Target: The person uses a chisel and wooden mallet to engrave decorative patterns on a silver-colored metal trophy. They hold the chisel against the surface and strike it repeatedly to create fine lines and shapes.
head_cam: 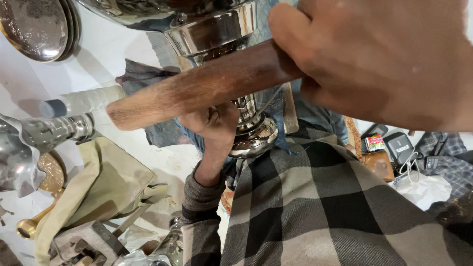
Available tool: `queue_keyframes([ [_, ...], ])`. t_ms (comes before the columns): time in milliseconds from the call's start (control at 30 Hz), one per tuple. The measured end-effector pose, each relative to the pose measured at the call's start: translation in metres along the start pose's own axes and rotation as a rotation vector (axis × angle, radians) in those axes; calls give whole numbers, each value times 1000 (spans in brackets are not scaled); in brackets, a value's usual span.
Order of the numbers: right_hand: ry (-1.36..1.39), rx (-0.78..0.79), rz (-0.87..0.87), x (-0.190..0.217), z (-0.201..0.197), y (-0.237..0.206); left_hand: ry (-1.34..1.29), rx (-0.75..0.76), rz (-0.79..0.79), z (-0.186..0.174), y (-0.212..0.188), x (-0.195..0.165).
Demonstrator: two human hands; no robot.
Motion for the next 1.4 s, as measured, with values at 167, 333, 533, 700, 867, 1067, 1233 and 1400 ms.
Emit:
queue_keyframes([
  [167,263,51,26,-2,2,1,47,4,-34,0,4,-4],
  [333,194,27,-14,0,6,-1,-10,22,11,-2,5,-3],
  [533,109,-5,18,-4,9,-2,53,33,10,-4,8,-9],
  [700,121,14,36,0,11,-8,39,81,-34,-5,8,-10],
  [867,214,-71,-15,-1,15,-11,45,78,47,-2,5,-6],
  [1067,323,3,7,-5,13,-6,85,18,81,-1,7,-8],
  [1233,210,89,85,-4,13,-7,37,36,4,-1,10,-9],
  [1400,417,101,80,-9,23,-13,87,28,8,-2,10,-8],
])
Point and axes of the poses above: each hand's wrist, its own y-axis towards the middle knuckle, its own z-axis out of the palm, x = y × z, the point moved 2 cm from there along y, towards the middle knuckle, and after that the axes turned 12 degrees about x, right-handed, at the moved point
